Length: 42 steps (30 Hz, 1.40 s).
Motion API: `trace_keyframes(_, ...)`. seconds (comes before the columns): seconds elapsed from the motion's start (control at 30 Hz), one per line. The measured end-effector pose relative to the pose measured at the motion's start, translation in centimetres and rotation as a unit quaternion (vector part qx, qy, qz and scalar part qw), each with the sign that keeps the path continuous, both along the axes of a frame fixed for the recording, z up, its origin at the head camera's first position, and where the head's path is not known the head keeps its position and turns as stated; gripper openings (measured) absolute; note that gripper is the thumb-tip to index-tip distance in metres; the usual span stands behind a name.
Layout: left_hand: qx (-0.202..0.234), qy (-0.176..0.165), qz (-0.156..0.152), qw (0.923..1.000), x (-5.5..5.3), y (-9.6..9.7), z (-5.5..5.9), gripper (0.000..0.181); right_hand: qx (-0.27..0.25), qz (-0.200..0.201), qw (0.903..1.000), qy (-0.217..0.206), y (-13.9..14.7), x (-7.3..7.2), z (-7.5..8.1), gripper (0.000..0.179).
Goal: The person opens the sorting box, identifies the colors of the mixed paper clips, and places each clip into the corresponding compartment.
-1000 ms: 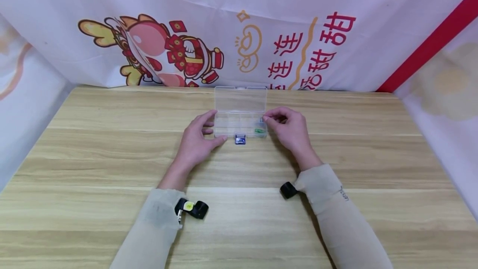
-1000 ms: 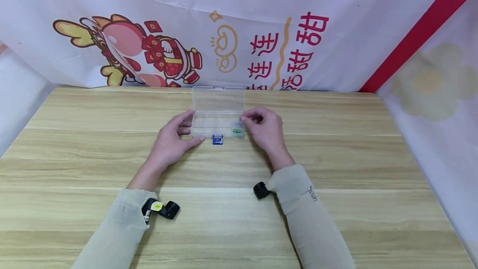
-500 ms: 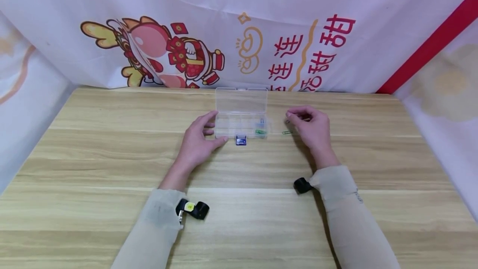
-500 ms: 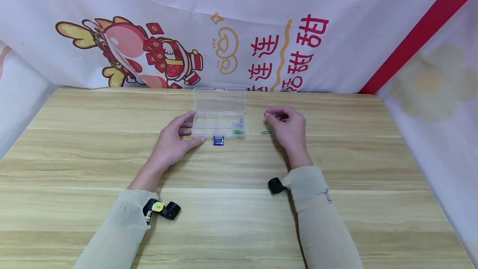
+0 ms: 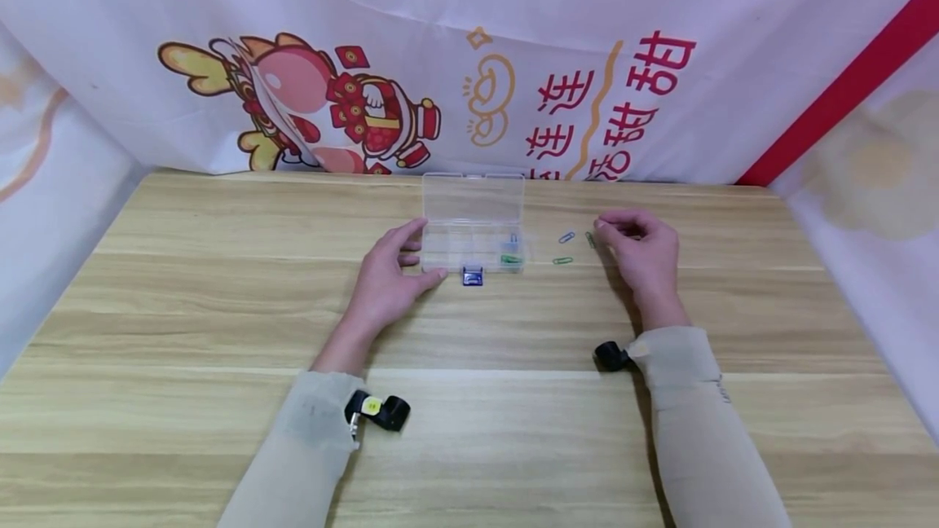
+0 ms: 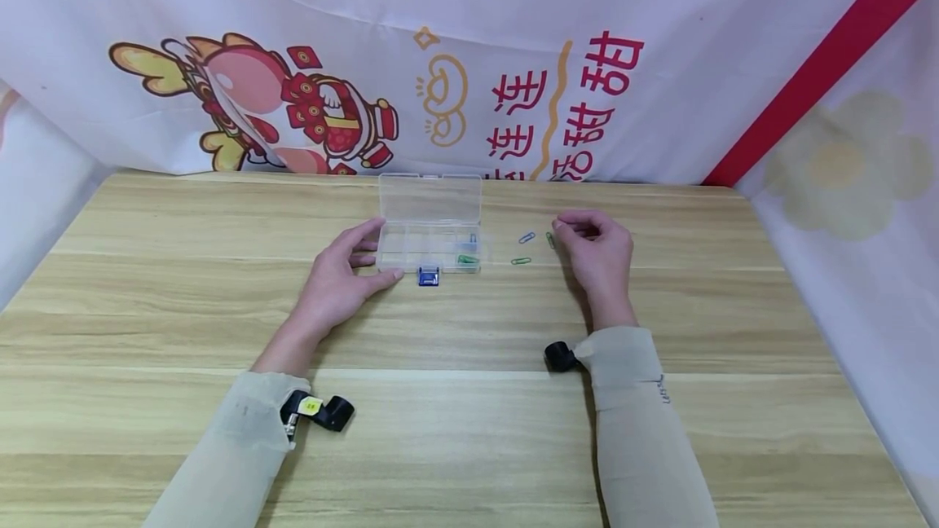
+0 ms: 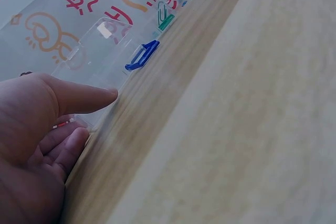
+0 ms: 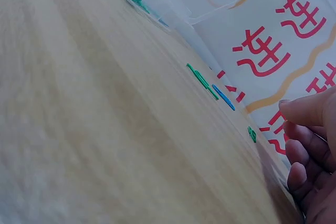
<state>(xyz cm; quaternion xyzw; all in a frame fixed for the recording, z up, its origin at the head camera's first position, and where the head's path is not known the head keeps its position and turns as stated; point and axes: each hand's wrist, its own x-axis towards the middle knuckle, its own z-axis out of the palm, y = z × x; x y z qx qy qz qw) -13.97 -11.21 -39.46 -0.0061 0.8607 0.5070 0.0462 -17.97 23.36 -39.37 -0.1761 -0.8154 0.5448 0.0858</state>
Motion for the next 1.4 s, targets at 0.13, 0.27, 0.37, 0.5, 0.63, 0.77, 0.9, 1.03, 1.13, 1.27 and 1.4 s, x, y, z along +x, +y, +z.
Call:
trace_keyframes(0.13,0.001,0.001,-0.001,1.0,0.0,0.0,0.0,0.081,0.032,0.021,0.9993,-0.006,-0.2,0.1,0.1,0.028)
trace_keyframes(0.27,0.002,0.001,-0.002,1.0,0.0,-0.1,-0.1,0.08,0.083,0.07,0.9941,0.0,-0.4,0.3,0.0,0.03)
trace_keyframes(0.37,0.002,0.001,-0.002,1.0,0.0,-0.1,-0.1,0.081,0.122,0.111,0.9862,0.019,-0.4,0.3,-0.4,0.027)
trace_keyframes(0.5,0.001,0.0,-0.001,1.0,0.0,-0.1,-0.1,0.081,0.155,0.152,0.9755,0.037,-0.4,0.2,-0.8,0.024)
trace_keyframes(0.63,0.003,-0.003,0.0,1.0,0.0,0.0,-0.1,0.081,0.169,0.185,0.9675,0.038,-0.5,0.3,-0.8,0.024)
trace_keyframes(0.77,0.003,-0.002,0.0,1.0,0.0,0.0,-0.1,0.081,0.172,0.197,0.9646,0.036,-0.7,0.3,-0.8,0.021)
trace_keyframes(0.9,0.002,0.0,0.0,1.0,0.0,-0.1,-0.1,0.081,0.177,0.191,0.9647,0.038,-0.8,0.2,-0.9,0.016)
trace_keyframes(1.03,0.003,0.001,0.0,1.0,0.0,-0.1,-0.2,0.08,0.183,0.187,0.9644,0.04,-0.9,0.2,-0.9,0.012)
trace_keyframes(1.13,0.004,0.003,0.0,1.0,0.0,-0.1,-0.2,0.08,0.187,0.183,0.9646,0.036,-1.0,0.2,-0.8,0.011)
trace_keyframes(1.27,0.004,0.005,0.0,1.0,0.0,-0.1,-0.3,0.08,0.193,0.178,0.9643,0.03,-1.1,0.2,-0.8,0.011)
trace_keyframes(1.4,0.003,0.003,0.0,1.0,-0.1,-0.1,-0.3,0.08,0.2,0.177,0.9634,0.025,-1.2,0.2,-0.7,0.013)
